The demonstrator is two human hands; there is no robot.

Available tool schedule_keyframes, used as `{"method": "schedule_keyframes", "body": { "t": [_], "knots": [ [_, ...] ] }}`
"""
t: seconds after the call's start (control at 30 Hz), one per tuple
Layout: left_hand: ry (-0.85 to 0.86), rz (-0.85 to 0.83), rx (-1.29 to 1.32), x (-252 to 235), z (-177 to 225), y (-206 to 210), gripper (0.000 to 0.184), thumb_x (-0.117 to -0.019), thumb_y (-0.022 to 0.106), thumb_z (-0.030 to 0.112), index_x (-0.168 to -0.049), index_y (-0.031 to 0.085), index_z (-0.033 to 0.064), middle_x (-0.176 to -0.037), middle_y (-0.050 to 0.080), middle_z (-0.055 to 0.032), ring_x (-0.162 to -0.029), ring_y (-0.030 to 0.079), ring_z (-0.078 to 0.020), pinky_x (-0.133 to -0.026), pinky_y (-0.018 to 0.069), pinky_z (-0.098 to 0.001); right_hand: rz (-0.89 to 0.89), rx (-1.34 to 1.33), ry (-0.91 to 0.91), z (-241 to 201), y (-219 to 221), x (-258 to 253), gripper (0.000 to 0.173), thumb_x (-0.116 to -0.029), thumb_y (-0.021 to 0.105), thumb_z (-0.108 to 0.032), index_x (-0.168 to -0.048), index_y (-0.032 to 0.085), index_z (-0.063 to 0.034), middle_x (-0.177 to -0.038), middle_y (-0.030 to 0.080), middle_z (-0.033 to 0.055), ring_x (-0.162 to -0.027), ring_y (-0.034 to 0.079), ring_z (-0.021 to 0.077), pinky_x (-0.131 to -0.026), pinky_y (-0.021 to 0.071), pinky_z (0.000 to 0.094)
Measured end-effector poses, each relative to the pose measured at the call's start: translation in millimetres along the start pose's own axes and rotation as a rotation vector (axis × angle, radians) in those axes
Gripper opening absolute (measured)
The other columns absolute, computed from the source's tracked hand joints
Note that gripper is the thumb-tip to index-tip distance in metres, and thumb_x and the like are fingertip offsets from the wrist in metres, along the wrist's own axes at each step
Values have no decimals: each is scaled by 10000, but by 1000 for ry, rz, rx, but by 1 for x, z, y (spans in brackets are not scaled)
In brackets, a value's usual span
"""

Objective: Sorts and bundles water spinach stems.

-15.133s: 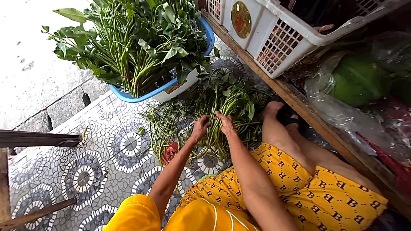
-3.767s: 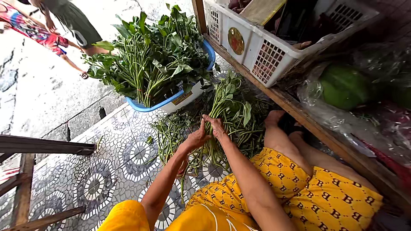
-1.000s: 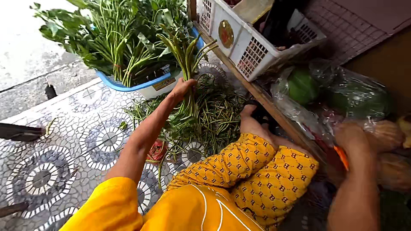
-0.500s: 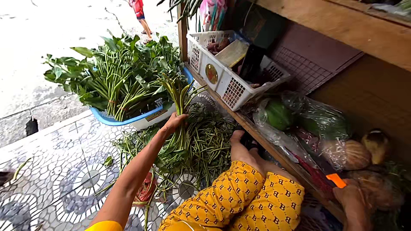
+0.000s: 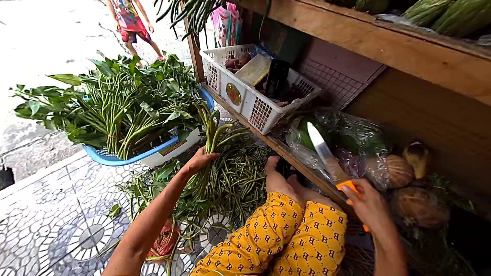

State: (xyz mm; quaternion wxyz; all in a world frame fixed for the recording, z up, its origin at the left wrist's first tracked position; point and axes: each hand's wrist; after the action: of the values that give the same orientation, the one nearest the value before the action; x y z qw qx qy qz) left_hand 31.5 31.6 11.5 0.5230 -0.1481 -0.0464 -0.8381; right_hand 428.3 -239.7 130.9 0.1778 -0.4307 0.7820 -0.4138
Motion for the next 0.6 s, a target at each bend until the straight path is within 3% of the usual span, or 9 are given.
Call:
{"method": "schedule_keyframes", "body": {
  "t": [0.1, 0.2, 0.27, 0.3, 0.4, 0.5, 0.6],
  "knots": [
    [11, -7, -10, -1, 17, 9, 372, -985, 668, 114, -1310, 502, 39, -861, 605, -35, -622, 566, -78, -593, 517, -235, -282, 291, -91, -78, 36, -24, 349, -1063, 549, -159, -1356, 559, 31, -1253, 639, 296, -1175, 628, 453, -1021, 457, 622],
    [31, 11, 15, 1, 26, 12, 346, -1004, 658, 141, -1304, 506, 60, -811, 590, -31, -574, 540, -79, -546, 499, -229, -434, 471, -162, -130, 97, -47, 375, -1040, 509, -116, -1401, 550, -24, -1326, 625, 258, -1275, 578, 426, -1057, 420, 612],
    [38, 28, 3, 3, 25, 12, 311, -996, 670, 159, -1260, 529, 76, -783, 589, -19, -549, 523, -71, -519, 476, -220, -529, 404, -152, -146, 140, -63, 383, -1034, 507, -102, -1402, 525, 4, -1342, 611, 269, -1287, 573, 408, -1083, 404, 587],
    [45, 27, -7, 1, 21, 11, 309, -988, 677, 160, -1251, 536, 80, -787, 593, -17, -553, 521, -70, -522, 472, -223, -586, 307, -126, -151, 160, -71, 384, -1044, 503, -107, -1408, 509, 15, -1333, 608, 268, -1249, 600, 382, -1063, 446, 552],
    [23, 4, -60, -4, 11, 13, 360, -979, 685, 122, -1293, 524, 51, -842, 601, -49, -594, 540, -93, -566, 499, -254, -671, -90, -24, -161, 206, -82, 387, -1047, 508, -81, -1426, 478, -13, -1166, 626, 204, -909, 647, 231, -826, 537, 378],
    [-4, -40, -119, -5, 3, 16, 409, -967, 695, 116, -1327, 513, 51, -856, 605, -51, -590, 538, -91, -565, 492, -248, -686, -284, 26, -176, 221, -80, 411, -1036, 534, -76, -1443, 495, -42, -1043, 616, 138, -707, 578, 133, -649, 504, 271],
    [-6, -74, -154, -6, -6, 15, 427, -963, 694, 108, -1343, 506, 60, -871, 612, -49, -593, 532, -85, -564, 482, -245, -720, -309, 39, -179, 234, -81, 363, -1037, 594, -202, -1354, 566, -28, -945, 607, 93, -641, 536, 100, -591, 470, 238]
  ]
}}
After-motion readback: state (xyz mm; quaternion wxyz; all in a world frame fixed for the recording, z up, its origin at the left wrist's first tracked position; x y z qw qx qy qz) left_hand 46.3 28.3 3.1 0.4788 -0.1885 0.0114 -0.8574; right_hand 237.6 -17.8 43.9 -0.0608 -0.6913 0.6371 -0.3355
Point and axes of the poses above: each hand's wrist, its own x-axis away from the middle knuckle, its own y-axis out of the palm, z = x × y
